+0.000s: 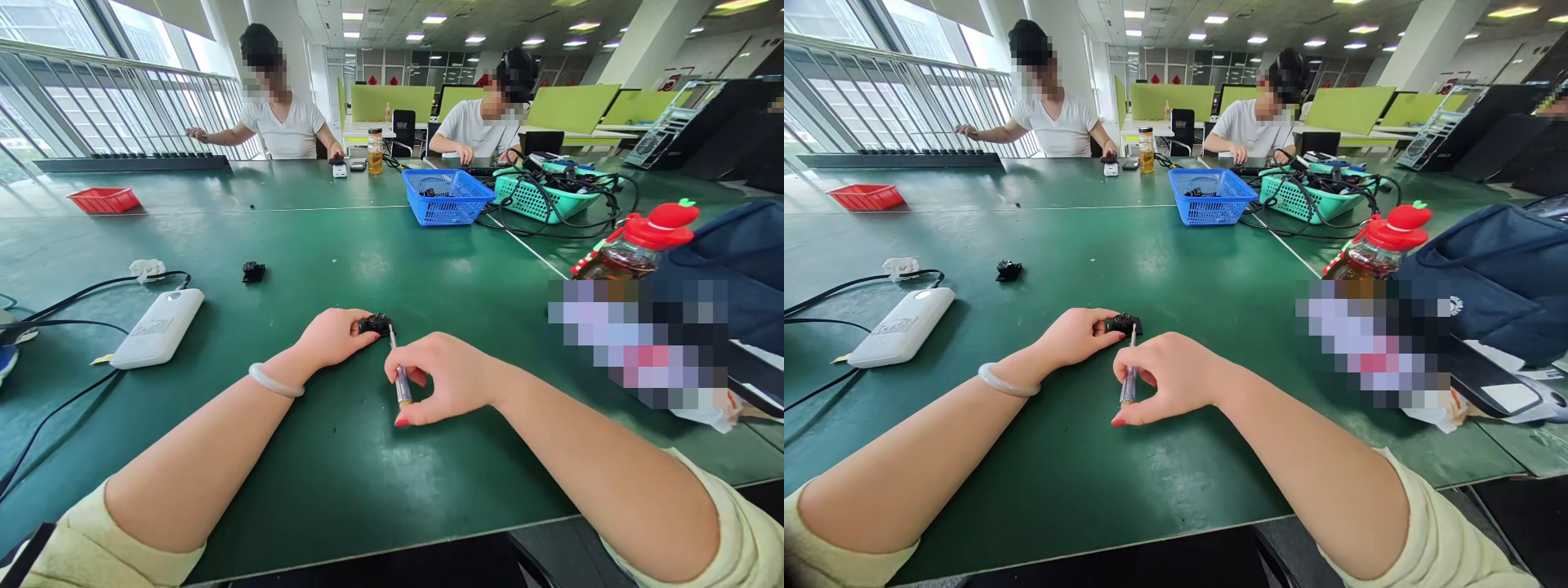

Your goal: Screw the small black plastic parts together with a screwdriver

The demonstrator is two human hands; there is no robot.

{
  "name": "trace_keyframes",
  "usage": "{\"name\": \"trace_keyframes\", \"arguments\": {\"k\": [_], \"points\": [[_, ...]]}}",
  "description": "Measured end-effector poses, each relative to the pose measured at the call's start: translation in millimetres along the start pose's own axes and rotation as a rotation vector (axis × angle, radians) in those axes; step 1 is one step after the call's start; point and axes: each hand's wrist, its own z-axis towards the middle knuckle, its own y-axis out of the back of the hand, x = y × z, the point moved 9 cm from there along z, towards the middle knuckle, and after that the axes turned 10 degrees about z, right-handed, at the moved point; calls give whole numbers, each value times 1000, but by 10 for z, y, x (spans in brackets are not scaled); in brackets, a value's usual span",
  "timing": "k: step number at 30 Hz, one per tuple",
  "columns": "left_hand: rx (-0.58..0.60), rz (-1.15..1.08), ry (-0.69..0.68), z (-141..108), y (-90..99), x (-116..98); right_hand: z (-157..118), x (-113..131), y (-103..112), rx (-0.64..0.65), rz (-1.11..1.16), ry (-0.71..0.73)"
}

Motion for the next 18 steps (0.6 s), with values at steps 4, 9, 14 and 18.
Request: {"name": "trace_keyframes", "arguments": {"k": [4, 9, 14, 18], "points": [[10, -1, 8, -10, 2, -11, 0, -28, -11, 18, 60, 12], [18, -2, 10, -18, 13, -29, 3, -46, -6, 12, 85, 3], [11, -12, 5, -26, 23, -36, 10, -91, 6, 12, 106, -17], [8, -16, -6, -24, 12, -25, 10, -106, 0, 12, 115, -18]]}}
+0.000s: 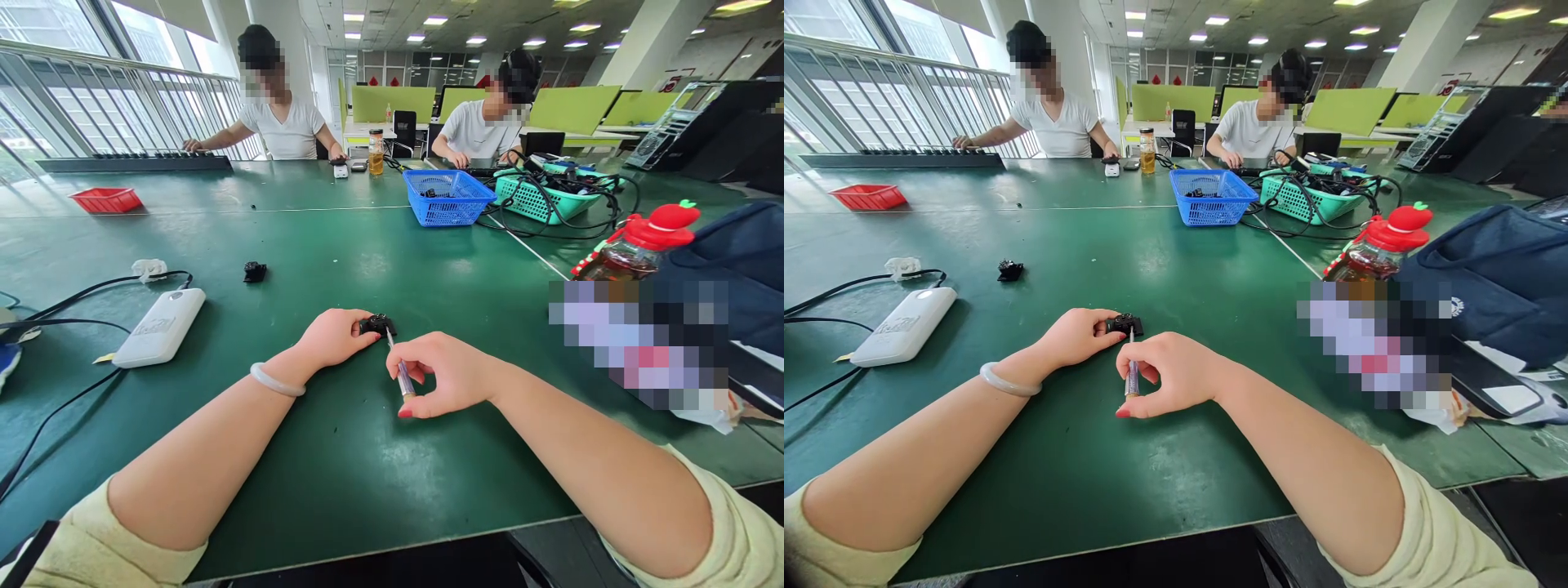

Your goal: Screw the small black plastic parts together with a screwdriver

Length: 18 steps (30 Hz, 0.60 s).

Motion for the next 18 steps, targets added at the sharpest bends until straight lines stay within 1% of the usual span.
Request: {"name": "trace_keyframes", "arguments": {"k": [8, 18], "points": [[-6, 5, -7, 2, 6, -11, 2, -7, -12, 10, -22, -7], [-2, 14, -22, 31, -22, 15, 45, -67, -177, 159, -261, -106]]}}
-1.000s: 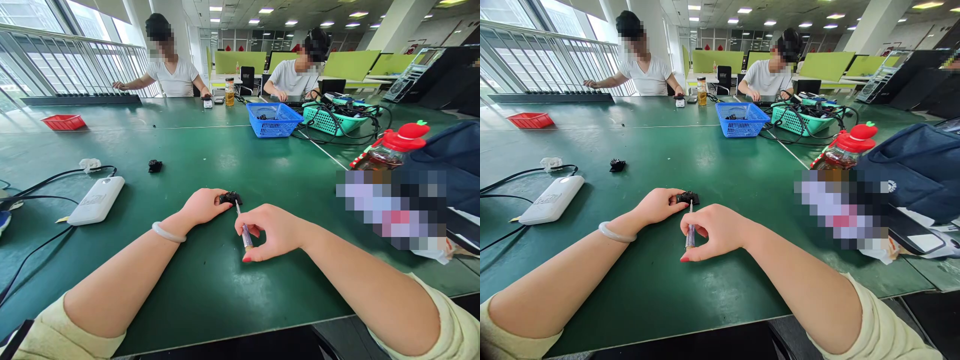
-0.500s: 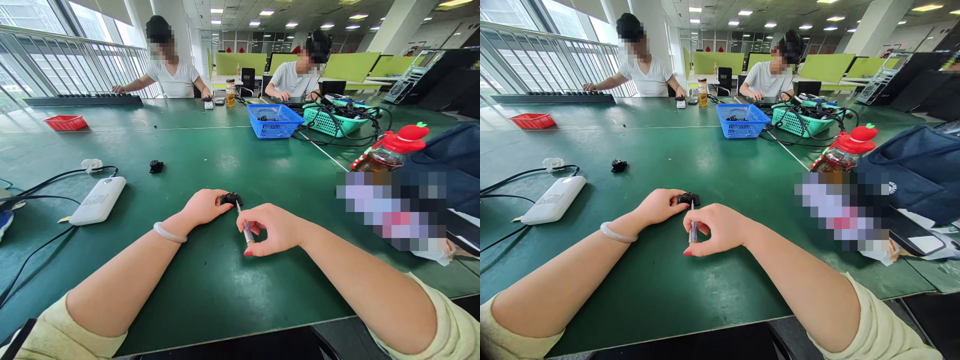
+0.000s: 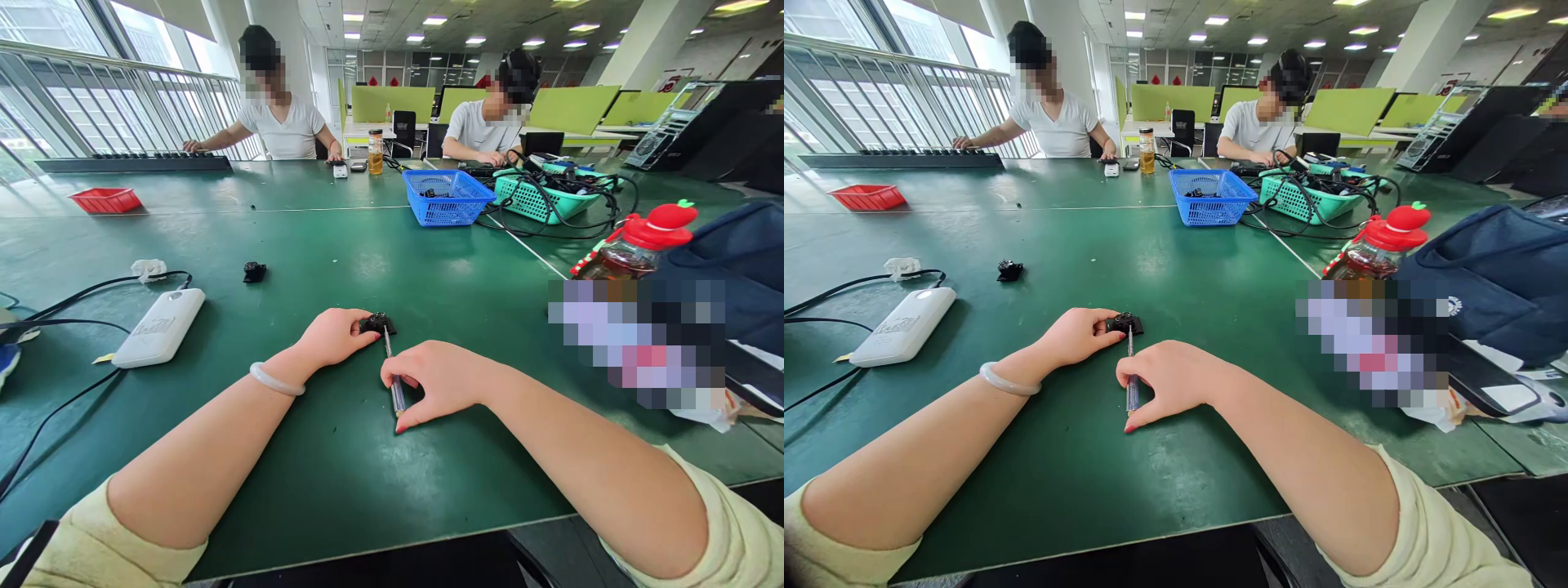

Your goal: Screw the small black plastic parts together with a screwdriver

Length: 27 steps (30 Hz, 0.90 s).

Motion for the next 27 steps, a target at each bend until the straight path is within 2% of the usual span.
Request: {"name": "trace_keyframes", "arguments": {"k": [11, 17, 19, 22, 24, 27], "points": [[-38, 12, 45, 23, 25, 112, -79, -15, 81, -22, -67, -42], [-28, 12, 61, -8, 52, 78, -119, 29, 168, -68, 157, 14], [-23, 13, 52, -15, 47, 66, -154, 24, 280, -157, 244, 70], [-15, 22, 43, -21, 36, 58, -249, -56, 545, -417, 361, 183], [-14, 20, 36, -23, 38, 52, -321, -192, 687, -598, 452, 199], [-15, 11, 17, -32, 49, 34, -373, -388, 769, -767, 601, 171]]}}
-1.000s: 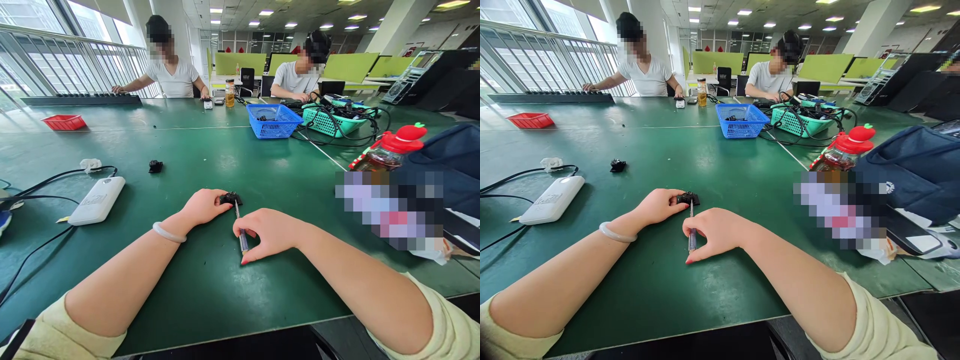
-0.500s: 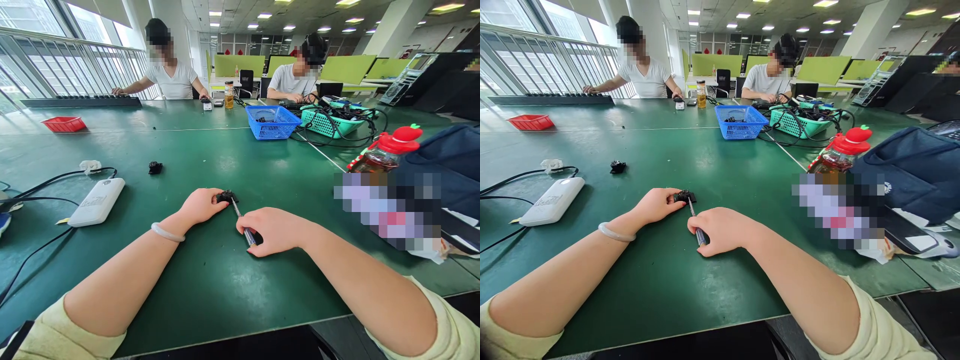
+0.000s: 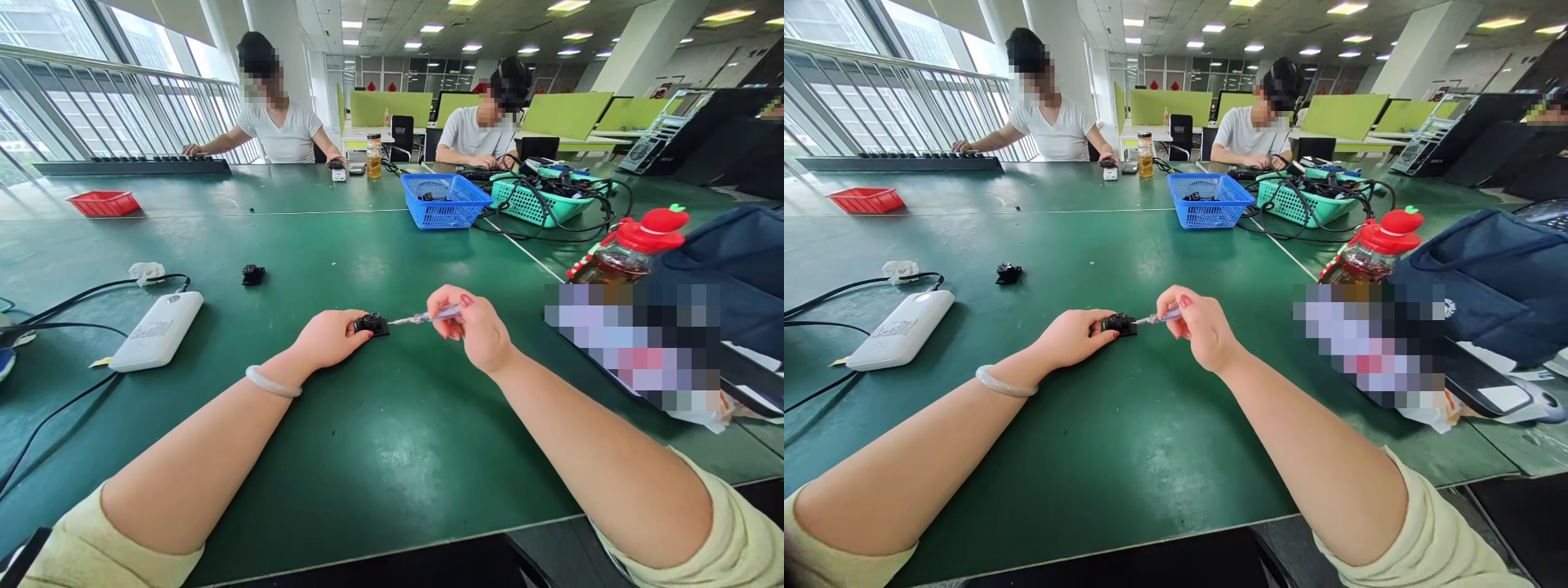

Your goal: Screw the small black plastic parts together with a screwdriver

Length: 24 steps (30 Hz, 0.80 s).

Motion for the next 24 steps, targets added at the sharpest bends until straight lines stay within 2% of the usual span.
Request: {"name": "trace_keyframes", "arguments": {"k": [4, 7, 14, 24], "points": [[52, -41, -78, -25, -35, -79, -4, -30, 116, -183, 104, 11], [89, -84, -145, -48, -67, -157, -15, -12, 132, -252, 147, 15], [85, -125, -228, -59, -87, -222, -4, 19, 24, -172, 116, 14], [89, -123, -217, -55, -97, -207, -13, 99, -66, -93, 22, 77]]}}
